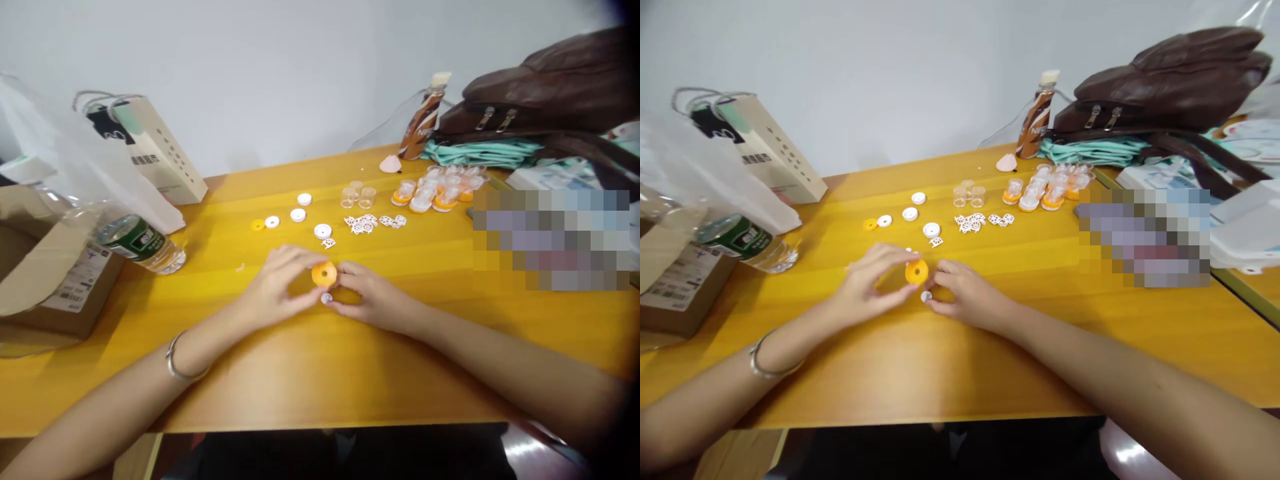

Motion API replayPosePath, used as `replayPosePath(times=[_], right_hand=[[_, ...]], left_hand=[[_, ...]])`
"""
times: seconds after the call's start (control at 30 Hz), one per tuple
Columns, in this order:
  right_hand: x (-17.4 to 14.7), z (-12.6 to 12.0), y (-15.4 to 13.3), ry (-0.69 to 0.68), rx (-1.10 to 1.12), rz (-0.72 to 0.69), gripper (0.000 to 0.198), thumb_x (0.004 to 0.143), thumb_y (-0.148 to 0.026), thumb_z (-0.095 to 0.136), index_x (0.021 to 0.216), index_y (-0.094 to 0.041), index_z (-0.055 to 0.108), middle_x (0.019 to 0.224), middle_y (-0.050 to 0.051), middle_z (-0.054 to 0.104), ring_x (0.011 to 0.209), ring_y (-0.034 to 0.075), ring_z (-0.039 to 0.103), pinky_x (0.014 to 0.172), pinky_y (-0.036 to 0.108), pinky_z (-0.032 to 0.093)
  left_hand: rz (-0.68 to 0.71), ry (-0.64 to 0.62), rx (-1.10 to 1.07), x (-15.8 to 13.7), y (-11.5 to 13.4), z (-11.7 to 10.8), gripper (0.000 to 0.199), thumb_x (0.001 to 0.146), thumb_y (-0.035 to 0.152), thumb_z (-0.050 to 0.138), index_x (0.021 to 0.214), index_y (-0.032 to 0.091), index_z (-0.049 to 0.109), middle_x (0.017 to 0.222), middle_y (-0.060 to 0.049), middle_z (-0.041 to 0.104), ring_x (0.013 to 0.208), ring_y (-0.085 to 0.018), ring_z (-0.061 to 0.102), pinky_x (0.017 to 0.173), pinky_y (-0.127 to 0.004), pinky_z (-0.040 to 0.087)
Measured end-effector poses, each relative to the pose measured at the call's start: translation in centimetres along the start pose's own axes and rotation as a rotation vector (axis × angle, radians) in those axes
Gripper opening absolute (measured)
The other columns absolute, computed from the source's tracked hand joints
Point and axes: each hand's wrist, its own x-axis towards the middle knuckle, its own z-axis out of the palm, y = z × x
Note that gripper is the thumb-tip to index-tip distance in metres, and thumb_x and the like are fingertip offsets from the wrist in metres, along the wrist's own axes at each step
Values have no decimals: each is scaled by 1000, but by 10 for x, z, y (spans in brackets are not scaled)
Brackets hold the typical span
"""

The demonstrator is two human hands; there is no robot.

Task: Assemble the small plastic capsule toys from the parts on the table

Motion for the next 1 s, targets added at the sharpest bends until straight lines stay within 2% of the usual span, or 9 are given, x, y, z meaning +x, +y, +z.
replayPosePath(times=[0.07, 0.2, 0.37, 0.7, 0.9, 1.0], right_hand=[[-1, -3, -1, -7, 17, 31, 6, 78, -21, 60, 82, -17, 58, 80, 4, 53, 77, 16, 52, 70, 28, 44], [-4, -7, -2, -7, 57, 86, 23, 70, -17, 66, 90, -18, 56, 84, 3, 56, 83, 17, 54, 73, 29, 44], [-8, -9, -1, -10, 88, 122, 30, 72, -28, 67, 97, -20, 53, 90, 4, 58, 86, 19, 56, 76, 31, 45], [-15, -8, -1, -20, 111, 153, 25, 78, -27, 62, 100, -24, 52, 95, 5, 58, 91, 19, 56, 81, 33, 48], [-15, -8, -2, -1, 97, 166, 22, 81, -30, 58, 102, -25, 52, 93, 4, 58, 87, 18, 57, 78, 31, 49], [-14, -8, -3, -4, 87, 155, 21, 82, -29, 57, 103, -25, 53, 93, 5, 58, 85, 18, 58, 77, 31, 50]], left_hand=[[-9, -45, -57, -12, 13, 9, 38, 78, 24, 60, 115, 18, 52, 100, -8, 62, 91, -18, 55, 82, -34, 44], [-66, -60, -117, -26, 14, 23, 38, 77, 24, 62, 114, 18, 53, 99, -8, 60, 87, -17, 55, 77, -32, 46], [-165, -80, -95, -27, 11, 26, 38, 77, 25, 62, 114, 22, 52, 99, -7, 61, 87, -18, 56, 76, -33, 45], [-275, -196, -78, -23, 10, 27, 29, 79, 29, 61, 108, 25, 54, 101, -4, 61, 93, -19, 55, 77, -33, 42], [-335, -220, -92, -25, 6, 28, 29, 81, 32, 61, 108, 26, 55, 97, -4, 60, 87, -18, 55, 74, -33, 42], [-337, -194, -94, -25, 7, 29, 26, 81, 33, 61, 105, 26, 54, 95, -3, 61, 87, -18, 55, 73, -33, 41]])
